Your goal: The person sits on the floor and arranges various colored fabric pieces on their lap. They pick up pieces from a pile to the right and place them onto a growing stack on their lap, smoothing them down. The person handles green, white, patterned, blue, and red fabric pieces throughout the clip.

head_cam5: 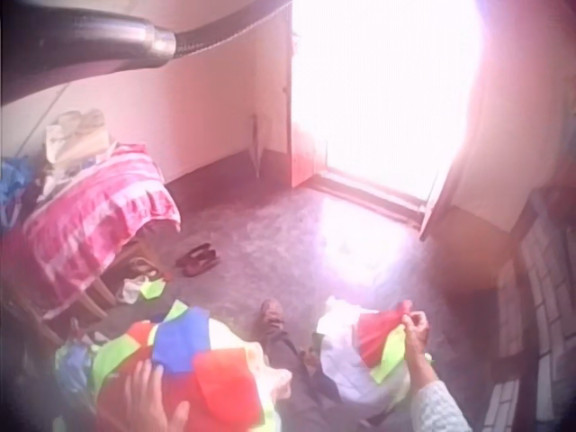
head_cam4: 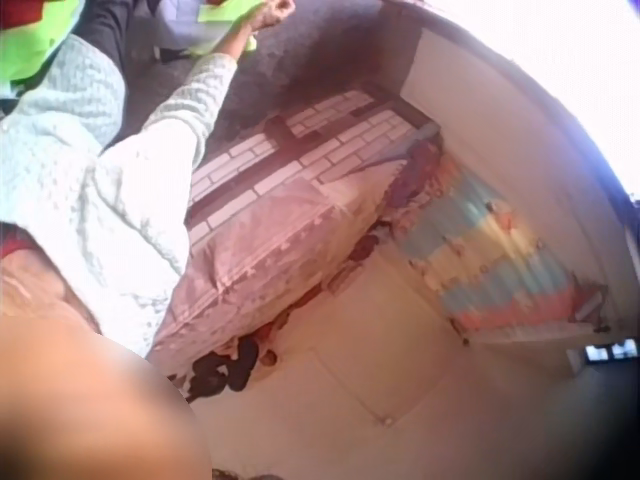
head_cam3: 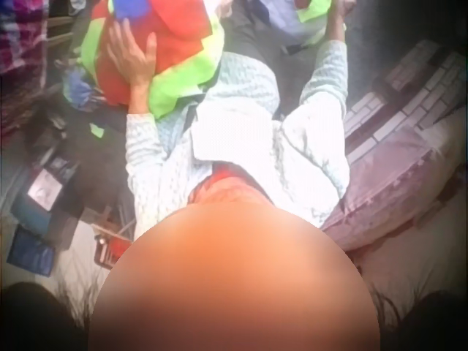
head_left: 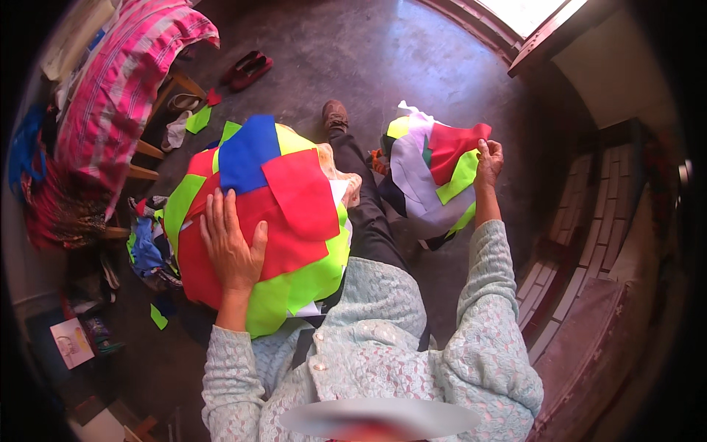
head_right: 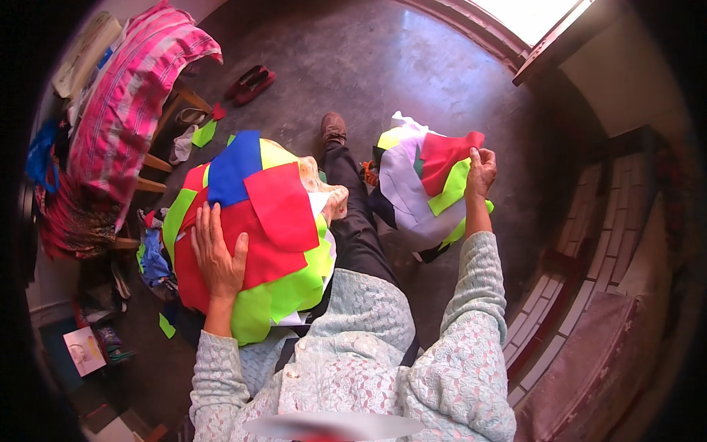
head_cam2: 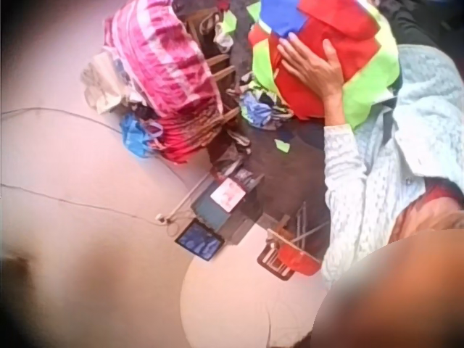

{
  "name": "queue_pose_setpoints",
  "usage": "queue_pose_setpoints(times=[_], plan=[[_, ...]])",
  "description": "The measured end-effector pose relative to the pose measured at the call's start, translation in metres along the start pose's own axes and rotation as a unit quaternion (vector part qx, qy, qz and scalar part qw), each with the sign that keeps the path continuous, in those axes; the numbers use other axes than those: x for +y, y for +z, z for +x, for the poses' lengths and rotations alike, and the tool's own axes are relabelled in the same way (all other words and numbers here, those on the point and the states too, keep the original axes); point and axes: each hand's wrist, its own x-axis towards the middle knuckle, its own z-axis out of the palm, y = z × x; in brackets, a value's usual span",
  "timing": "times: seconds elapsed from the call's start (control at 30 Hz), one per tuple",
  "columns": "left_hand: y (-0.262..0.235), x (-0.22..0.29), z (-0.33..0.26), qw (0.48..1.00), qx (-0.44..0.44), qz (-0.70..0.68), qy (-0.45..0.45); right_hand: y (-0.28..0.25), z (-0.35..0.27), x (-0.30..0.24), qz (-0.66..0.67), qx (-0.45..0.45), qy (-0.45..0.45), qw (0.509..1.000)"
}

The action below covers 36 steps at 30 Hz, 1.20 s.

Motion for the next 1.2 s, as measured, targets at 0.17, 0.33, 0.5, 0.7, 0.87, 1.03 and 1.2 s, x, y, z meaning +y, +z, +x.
queue_pose_setpoints(times=[0.17, 0.33, 0.5, 0.7, 0.87, 1.03, 1.2], plan=[[0.002, -0.003, -0.003, 1.000, 0.012, 0.000, -0.002, 0.007, -0.034, -0.078, 0.217, -0.096, 0.021, 0.971], [0.003, -0.003, -0.004, 0.998, 0.037, -0.043, -0.006, 0.000, -0.048, -0.119, 0.348, -0.148, 0.088, 0.922], [0.008, -0.004, -0.006, 0.997, 0.056, -0.059, 0.000, -0.002, -0.063, -0.141, 0.397, -0.185, 0.085, 0.895], [0.004, -0.014, -0.011, 0.988, 0.114, -0.102, 0.001, 0.010, -0.119, -0.197, 0.437, -0.277, 0.069, 0.853], [-0.019, 0.010, -0.014, 0.973, 0.163, -0.155, 0.044, 0.014, -0.178, -0.222, 0.491, -0.388, 0.084, 0.776], [-0.030, 0.047, -0.049, 0.705, -0.028, -0.707, -0.053, 0.058, -0.246, -0.257, 0.535, -0.519, 0.165, 0.646], [-0.035, 0.041, -0.068, 0.321, -0.163, -0.922, -0.143, 0.088, -0.280, -0.254, 0.580, -0.558, 0.198, 0.560]])
